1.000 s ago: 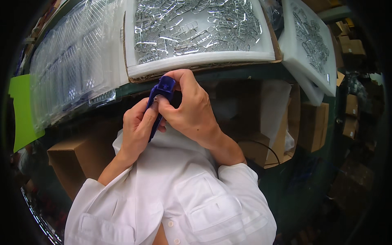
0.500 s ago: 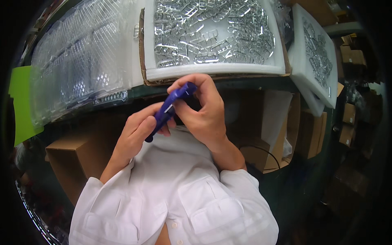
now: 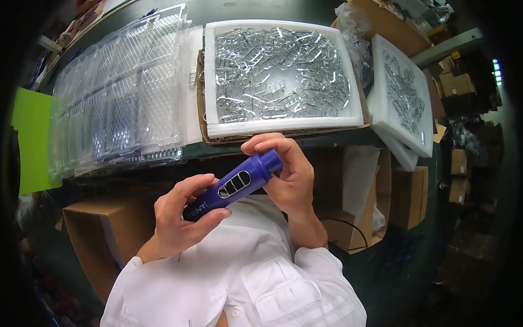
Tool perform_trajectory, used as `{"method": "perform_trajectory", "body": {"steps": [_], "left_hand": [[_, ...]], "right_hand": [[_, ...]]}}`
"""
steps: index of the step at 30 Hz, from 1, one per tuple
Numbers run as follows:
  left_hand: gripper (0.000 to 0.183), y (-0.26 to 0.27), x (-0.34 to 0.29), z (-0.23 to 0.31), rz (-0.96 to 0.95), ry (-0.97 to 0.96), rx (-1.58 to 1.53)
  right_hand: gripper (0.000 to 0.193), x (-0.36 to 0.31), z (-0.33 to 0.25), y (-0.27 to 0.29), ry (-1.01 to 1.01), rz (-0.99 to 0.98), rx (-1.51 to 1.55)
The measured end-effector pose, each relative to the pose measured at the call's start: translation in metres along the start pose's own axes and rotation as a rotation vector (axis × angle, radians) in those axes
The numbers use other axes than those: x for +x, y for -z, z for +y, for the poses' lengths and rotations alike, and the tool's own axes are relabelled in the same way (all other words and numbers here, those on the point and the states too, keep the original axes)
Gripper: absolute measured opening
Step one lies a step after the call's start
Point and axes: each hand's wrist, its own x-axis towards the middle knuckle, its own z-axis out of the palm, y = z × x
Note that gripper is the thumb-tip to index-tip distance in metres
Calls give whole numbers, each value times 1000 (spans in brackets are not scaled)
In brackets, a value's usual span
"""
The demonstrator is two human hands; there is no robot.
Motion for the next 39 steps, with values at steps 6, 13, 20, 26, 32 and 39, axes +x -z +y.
{"method": "perform_trajectory", "body": {"steps": [6,13,20,26,32,39], "left_hand": [[53,-2,-4,3,17,-3,-6],[56,-6,0,-2,46,-105,49],[58,-12,12,-9,10,53,-45],[43,-19,4,-32,-38,320,-487],[34,-11,5,-21,-102,266,-268],[28,-5,1,-26,-36,215,-292]], "right_hand": [[40,-7,3,0,-50,1,-19],[48,-8,3,5,-155,1,221],[68,-10,-20,-18,-374,-29,441],[62,-27,-17,-27,-380,75,185],[65,-22,-15,-45,-282,48,299],[62,-17,-11,-56,-241,33,223]]}}
